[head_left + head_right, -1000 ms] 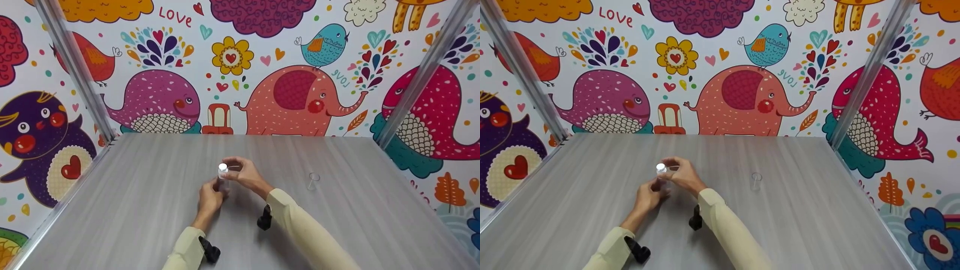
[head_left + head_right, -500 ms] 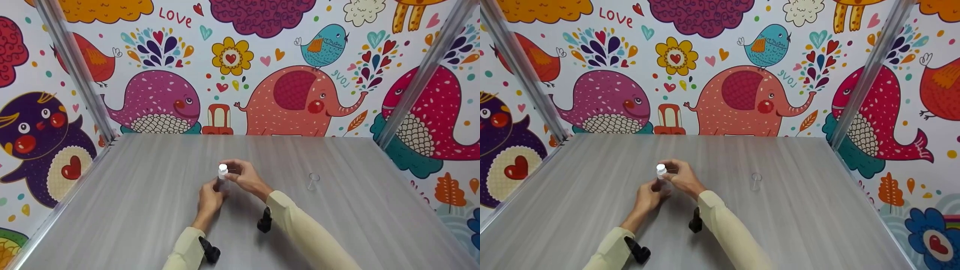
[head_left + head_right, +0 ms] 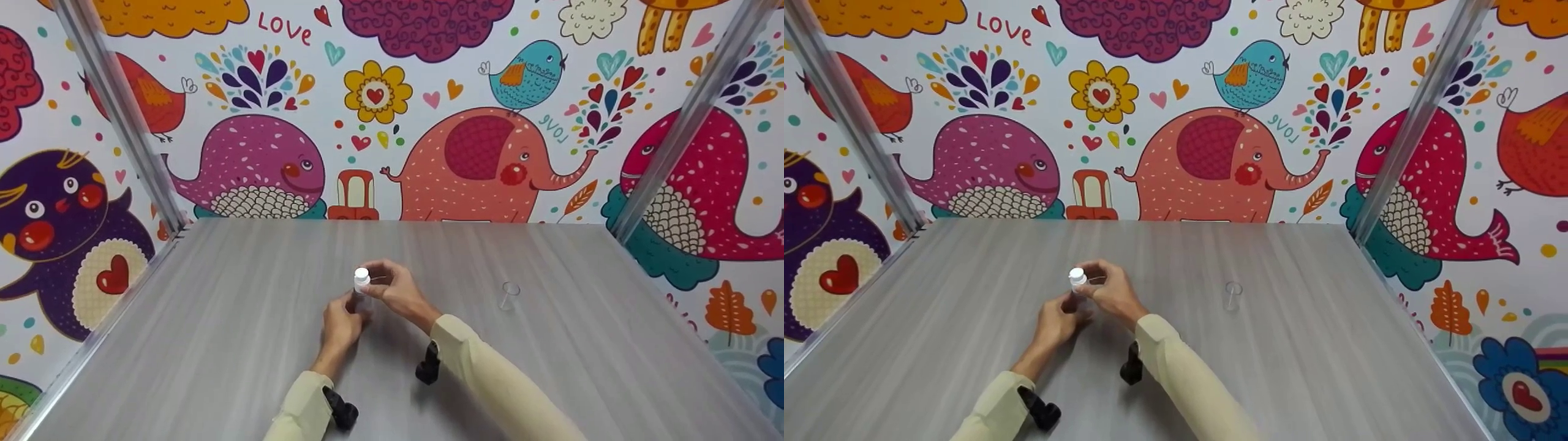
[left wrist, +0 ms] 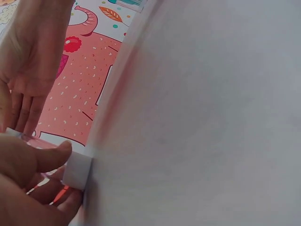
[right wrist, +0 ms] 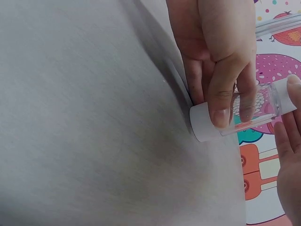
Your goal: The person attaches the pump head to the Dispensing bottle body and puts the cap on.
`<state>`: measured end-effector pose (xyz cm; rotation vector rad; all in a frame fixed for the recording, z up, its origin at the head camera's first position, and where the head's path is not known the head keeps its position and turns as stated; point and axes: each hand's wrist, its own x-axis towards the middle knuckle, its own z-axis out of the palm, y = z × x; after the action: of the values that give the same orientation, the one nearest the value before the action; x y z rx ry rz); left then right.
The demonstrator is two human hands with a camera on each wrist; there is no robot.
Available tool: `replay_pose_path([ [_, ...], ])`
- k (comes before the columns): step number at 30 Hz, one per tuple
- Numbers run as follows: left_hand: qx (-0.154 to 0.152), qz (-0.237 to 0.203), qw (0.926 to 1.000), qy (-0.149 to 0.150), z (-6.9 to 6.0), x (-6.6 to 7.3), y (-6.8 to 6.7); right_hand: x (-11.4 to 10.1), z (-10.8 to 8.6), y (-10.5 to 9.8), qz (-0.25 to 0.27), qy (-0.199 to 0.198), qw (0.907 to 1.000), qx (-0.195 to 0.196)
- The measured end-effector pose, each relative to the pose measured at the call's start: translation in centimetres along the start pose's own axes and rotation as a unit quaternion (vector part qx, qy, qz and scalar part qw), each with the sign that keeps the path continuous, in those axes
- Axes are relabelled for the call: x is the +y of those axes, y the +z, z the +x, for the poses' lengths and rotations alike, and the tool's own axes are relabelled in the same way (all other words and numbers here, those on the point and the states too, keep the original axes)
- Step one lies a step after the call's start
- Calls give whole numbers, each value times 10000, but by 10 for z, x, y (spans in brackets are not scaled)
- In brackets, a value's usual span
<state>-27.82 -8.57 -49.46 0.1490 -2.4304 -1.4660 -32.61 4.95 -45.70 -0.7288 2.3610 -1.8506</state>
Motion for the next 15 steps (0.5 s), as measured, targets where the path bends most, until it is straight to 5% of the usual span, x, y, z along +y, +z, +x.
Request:
replay_pose_path([
  [15,-53,-76,10000,0,0,-1,2,2,0,-4,-212,-99,9997,-43],
])
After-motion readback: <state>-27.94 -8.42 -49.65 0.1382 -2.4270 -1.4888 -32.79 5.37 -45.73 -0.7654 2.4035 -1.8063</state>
